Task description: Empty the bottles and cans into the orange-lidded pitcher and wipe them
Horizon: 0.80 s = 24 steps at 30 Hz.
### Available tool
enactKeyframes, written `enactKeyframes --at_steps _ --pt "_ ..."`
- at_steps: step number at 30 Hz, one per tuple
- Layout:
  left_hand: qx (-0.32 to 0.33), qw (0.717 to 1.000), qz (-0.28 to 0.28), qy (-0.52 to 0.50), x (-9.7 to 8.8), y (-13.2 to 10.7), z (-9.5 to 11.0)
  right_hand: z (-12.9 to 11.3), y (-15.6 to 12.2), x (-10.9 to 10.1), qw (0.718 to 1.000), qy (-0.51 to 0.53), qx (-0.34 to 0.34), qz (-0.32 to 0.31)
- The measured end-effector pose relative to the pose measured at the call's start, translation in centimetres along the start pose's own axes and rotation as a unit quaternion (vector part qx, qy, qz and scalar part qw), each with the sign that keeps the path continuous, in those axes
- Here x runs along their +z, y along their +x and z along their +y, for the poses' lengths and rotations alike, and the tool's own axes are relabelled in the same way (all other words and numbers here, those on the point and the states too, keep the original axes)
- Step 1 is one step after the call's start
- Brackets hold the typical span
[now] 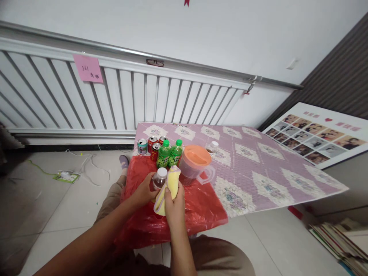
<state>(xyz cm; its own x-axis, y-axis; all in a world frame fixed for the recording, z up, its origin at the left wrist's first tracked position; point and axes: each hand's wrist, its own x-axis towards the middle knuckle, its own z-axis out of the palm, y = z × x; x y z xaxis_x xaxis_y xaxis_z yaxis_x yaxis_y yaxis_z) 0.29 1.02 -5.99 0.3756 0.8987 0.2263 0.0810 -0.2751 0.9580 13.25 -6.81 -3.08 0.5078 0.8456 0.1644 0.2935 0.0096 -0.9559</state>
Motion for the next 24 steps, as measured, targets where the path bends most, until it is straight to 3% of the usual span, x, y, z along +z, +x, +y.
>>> enactKeyframes --at_steps 2,4,10,12,15,19,24 --pt "-0.005 0.998 0.051 0.026 0.8 -0.4 -0.6 -0.1 0.0 -0.1 1.000 -0.005 -0.003 0.003" --pt "0.002 0.999 0.043 0.021 0.7 -0.4 -1.0 0.0 0.1 -0.2 1.000 -0.003 0.004 0.003" --pt "0.018 0.988 -0.147 -0.044 -2.3 1.3 -0.6 0.3 0.3 -0.3 1.000 -0.013 -0.006 0.007" --pt "0.027 0.982 -0.178 -0.064 -2.5 1.6 -0.5 0.4 0.1 -0.1 0.999 -0.035 -0.029 0.015" --pt "0.022 0.985 -0.157 -0.070 -1.9 1.4 -0.8 0.6 -0.6 0.2 0.988 -0.100 -0.113 0.037" --pt "0.010 0.992 -0.102 -0.076 -1.2 0.7 -1.0 1.1 -2.0 0.3 0.953 -0.183 -0.237 0.042" --pt "0.026 0.996 -0.065 -0.051 -1.3 0.6 -0.2 1.1 -3.2 0.1 0.920 -0.282 -0.273 0.007"
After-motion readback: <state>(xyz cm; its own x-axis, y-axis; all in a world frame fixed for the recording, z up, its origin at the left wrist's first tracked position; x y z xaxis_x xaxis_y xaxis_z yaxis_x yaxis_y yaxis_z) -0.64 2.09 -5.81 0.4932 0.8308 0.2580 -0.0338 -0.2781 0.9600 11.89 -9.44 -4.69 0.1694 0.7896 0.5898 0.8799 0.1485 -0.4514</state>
